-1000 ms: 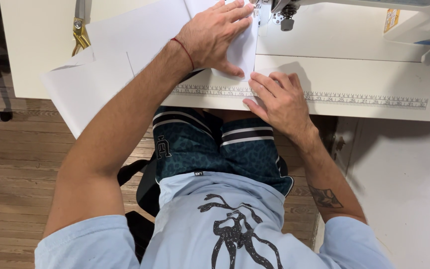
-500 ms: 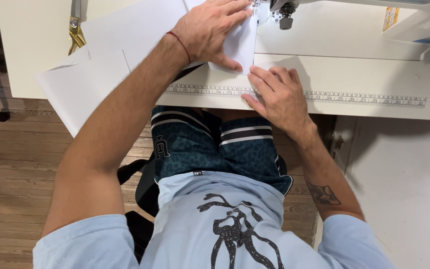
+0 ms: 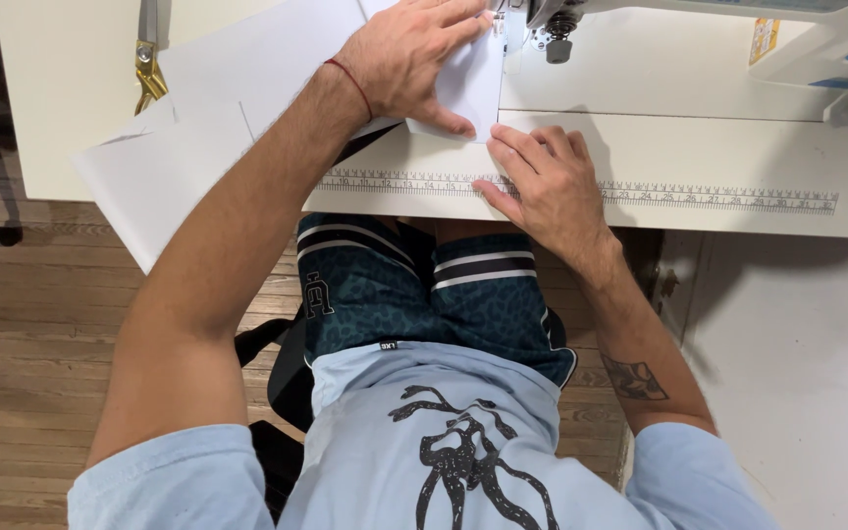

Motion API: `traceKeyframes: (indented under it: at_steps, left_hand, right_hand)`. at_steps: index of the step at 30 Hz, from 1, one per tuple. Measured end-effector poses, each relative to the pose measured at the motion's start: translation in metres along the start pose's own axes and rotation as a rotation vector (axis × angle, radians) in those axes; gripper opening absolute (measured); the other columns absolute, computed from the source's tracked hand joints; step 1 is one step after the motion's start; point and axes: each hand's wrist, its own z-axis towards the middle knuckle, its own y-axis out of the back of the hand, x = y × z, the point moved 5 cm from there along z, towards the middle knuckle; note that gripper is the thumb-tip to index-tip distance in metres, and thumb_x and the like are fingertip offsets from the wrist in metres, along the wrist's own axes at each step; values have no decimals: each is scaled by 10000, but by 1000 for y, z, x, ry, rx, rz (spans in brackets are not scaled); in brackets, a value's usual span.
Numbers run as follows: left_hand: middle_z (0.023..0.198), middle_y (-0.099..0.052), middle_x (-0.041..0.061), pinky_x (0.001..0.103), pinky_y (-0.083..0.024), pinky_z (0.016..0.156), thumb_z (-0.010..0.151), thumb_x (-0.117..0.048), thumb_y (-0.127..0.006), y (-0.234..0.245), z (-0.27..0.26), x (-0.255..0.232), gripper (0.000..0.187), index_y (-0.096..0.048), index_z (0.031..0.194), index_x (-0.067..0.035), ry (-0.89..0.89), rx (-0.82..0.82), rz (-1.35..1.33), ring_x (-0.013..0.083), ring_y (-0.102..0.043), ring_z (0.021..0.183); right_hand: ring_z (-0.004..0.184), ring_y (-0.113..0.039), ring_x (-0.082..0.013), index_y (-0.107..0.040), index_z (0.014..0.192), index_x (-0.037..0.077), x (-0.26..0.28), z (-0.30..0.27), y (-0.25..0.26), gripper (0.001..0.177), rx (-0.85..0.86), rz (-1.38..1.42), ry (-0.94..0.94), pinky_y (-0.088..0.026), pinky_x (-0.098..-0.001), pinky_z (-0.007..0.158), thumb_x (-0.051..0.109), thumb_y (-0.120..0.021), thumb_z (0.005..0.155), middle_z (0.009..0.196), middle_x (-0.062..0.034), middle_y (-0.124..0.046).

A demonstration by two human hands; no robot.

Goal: Threading a sewing machine, unfolding paper patterns, and aligning them with leather pieces for sewing.

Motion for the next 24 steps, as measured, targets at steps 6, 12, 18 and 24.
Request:
traceKeyframes:
  at_steps: [6,12,18,24]
  left_hand:
    - [1659,-659,123,472,-645,952,858,-980,-913,-5,3,9,1281,-587,1652,-30,52,39,-6,323,-706,1330]
    - [1564,-697,123,484,-642,899,846,-931,-968,-2,2,11,1230,-608,1588,-18,17,-34,-41,332,-718,1239]
    - [1372,-753,108,505,-622,753,854,-946,-964,-10,6,18,1153,-589,1524,-86,109,95,-67,336,-731,1046]
    - [1329,-773,108,507,-602,736,859,-981,-932,-11,3,23,1181,-615,1512,-49,82,28,-39,343,-733,1017]
  right_hand:
    - [1116,-636,-243,-852,1382,111,-3,3,-3,504,22,-11,-12,-534,-411,924,537,-910,1119,1486,5,-815]
    - [1098,-650,-250,-839,1374,122,-5,5,-5,515,9,-30,-16,-548,-408,893,548,-939,1104,1482,6,-804]
    - [1104,-637,-238,-845,1390,130,-7,7,-8,544,21,-58,-22,-571,-392,896,575,-939,1093,1502,16,-794]
    - [1113,-628,-232,-839,1376,127,-8,9,-9,523,10,-52,-34,-577,-388,889,556,-948,1097,1487,18,-788]
